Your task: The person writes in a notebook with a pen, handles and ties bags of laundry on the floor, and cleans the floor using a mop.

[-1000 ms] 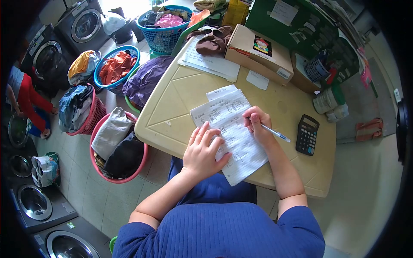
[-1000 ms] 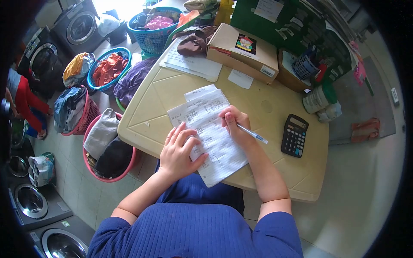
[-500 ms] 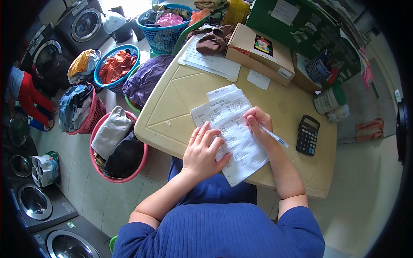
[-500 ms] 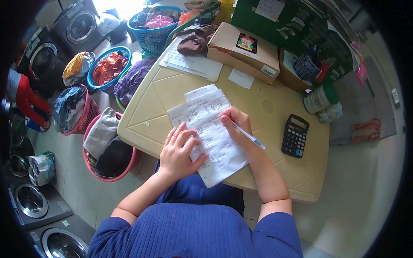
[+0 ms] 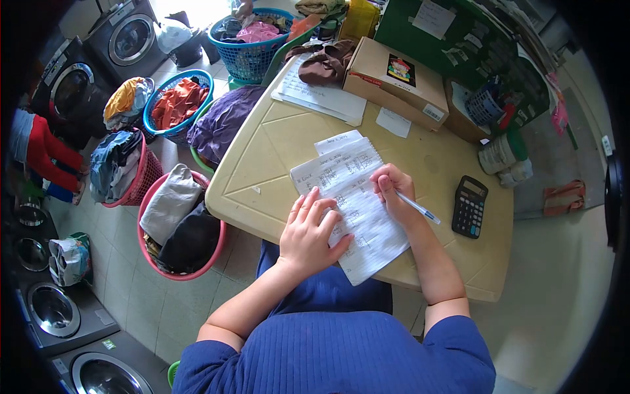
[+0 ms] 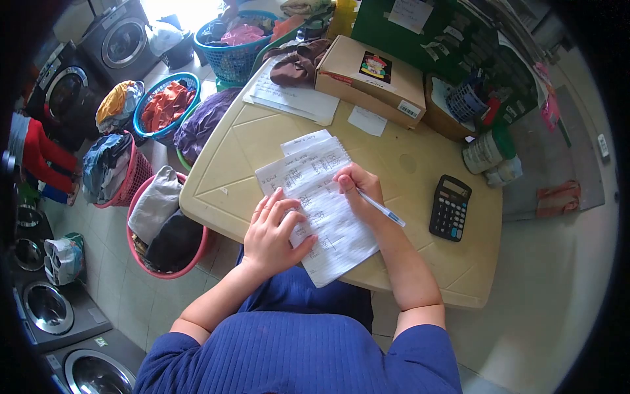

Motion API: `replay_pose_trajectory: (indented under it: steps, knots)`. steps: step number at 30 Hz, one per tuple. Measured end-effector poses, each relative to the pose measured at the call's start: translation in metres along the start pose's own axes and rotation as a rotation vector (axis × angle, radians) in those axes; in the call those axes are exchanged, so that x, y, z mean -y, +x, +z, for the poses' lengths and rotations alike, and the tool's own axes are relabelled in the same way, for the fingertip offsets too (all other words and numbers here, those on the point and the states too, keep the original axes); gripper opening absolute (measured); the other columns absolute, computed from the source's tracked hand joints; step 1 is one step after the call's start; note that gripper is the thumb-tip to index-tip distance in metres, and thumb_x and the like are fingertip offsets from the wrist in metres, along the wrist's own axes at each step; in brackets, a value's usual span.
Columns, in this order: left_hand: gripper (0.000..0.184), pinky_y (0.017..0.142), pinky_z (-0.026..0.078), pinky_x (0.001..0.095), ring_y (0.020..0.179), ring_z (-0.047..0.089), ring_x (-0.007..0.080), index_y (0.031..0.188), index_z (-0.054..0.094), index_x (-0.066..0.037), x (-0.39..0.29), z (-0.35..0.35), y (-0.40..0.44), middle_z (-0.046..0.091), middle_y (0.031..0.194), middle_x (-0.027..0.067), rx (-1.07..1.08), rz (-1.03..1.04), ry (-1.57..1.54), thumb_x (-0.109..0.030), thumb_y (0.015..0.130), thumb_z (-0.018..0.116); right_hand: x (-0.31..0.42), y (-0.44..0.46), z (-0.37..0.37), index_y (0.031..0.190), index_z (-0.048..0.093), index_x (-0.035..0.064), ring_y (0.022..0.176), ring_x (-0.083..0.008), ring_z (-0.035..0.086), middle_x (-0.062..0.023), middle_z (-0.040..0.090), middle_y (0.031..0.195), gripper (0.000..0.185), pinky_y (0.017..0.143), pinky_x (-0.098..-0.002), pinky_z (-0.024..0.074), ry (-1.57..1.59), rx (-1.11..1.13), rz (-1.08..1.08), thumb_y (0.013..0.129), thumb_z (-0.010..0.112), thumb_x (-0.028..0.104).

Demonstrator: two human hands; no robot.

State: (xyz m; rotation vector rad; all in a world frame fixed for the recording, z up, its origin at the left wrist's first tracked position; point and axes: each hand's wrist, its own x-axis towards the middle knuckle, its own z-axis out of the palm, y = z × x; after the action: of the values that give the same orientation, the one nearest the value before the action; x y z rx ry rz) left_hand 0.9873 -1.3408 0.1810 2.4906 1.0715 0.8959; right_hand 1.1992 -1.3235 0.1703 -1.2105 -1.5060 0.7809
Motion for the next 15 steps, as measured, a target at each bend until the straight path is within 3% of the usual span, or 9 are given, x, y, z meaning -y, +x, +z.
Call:
replay_pose_trajectory:
  steps: [15]
  knots:
    - [0.027, 0.094, 0.026, 0.0416, 0.111, 0.037, 0.0302, 0.08, 0.052, -0.01, -0.0006, -0.0008, -0.0001, 0.048, 0.099, 0.0065, 0.004, 0.001, -0.005, -0.034, 0.069, 0.057, -0.0014, -0.0003, -0.001, 0.075, 0.051, 0.0054, 0.046, -0.0026, 0.038, 0.001, 0.044, 0.057, 0.039, 0.04, -0.015, 0.03, -0.001, 0.004, 0.022, 0.08, 0.044, 0.044]
